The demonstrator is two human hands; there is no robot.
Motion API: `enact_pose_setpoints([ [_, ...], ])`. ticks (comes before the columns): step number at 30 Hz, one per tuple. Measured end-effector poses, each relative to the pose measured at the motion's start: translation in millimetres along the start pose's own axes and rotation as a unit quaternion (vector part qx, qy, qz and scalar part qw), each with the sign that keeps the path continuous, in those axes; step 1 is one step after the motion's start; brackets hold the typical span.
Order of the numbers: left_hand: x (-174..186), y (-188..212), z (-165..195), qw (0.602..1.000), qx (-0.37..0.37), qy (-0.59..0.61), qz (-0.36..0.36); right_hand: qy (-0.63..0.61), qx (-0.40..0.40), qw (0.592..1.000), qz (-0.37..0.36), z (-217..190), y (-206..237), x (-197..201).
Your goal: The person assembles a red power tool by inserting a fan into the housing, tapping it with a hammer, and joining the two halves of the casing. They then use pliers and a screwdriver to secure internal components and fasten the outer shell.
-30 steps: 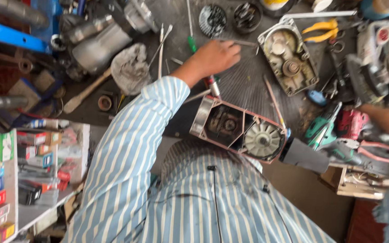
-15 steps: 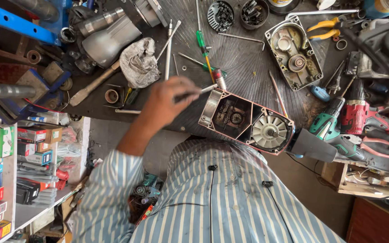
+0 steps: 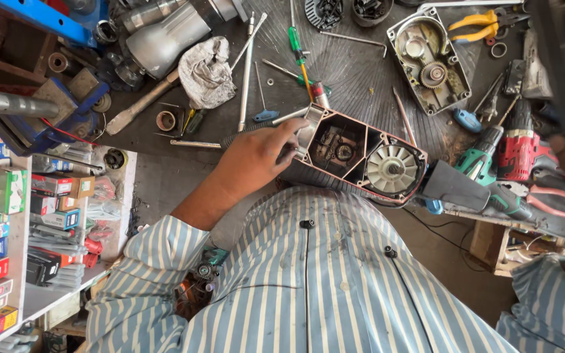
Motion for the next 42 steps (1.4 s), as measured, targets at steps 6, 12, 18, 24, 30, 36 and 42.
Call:
enact_pose_setpoints([
  [6,-9.1,-5.2,8.1,0.997,-0.017,-0.066,-0.042,-0.004,0.015,1.0,-0.005,-32.4,9.9,-6.9],
  [12,-7.3,-7.3,11.4,0.994,-0.033,-0.099,-0.036,0.005,0.027,1.0,-0.002,-49.9,13.8,-10.6],
  [18,-15.0,-11.0,17.7,0.99,-0.034,-0.12,-0.065,0.026,0.017,0.999,0.03,-51.9,20.9,-4.7],
  [24,-14.5,-10.1,20.3,0.984,-0.042,-0.149,-0.086,0.074,0.017,0.995,0.069,-56.8,31.5,3.7],
  [30,-10.0,-0.1,15.6,0.993,-0.041,-0.075,-0.084,0.119,0.033,0.989,0.079,-60.6,29.2,8.0],
  [36,0.2,-4.8,8.1,0.999,-0.006,0.017,-0.038,0.124,0.02,0.989,0.08,-51.8,31.4,6.1],
  [42,-17.5,-12.1,8.9,0.993,0.014,-0.079,-0.081,0.132,-0.016,0.986,0.098,-34.4,41.2,5.6],
])
Point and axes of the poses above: each hand's wrist, its own y-axis away from the middle knuckle, its own x-axis out of the back of the hand, z = x × y, the point moved 10 cm from there along -y, towards the middle knuckle
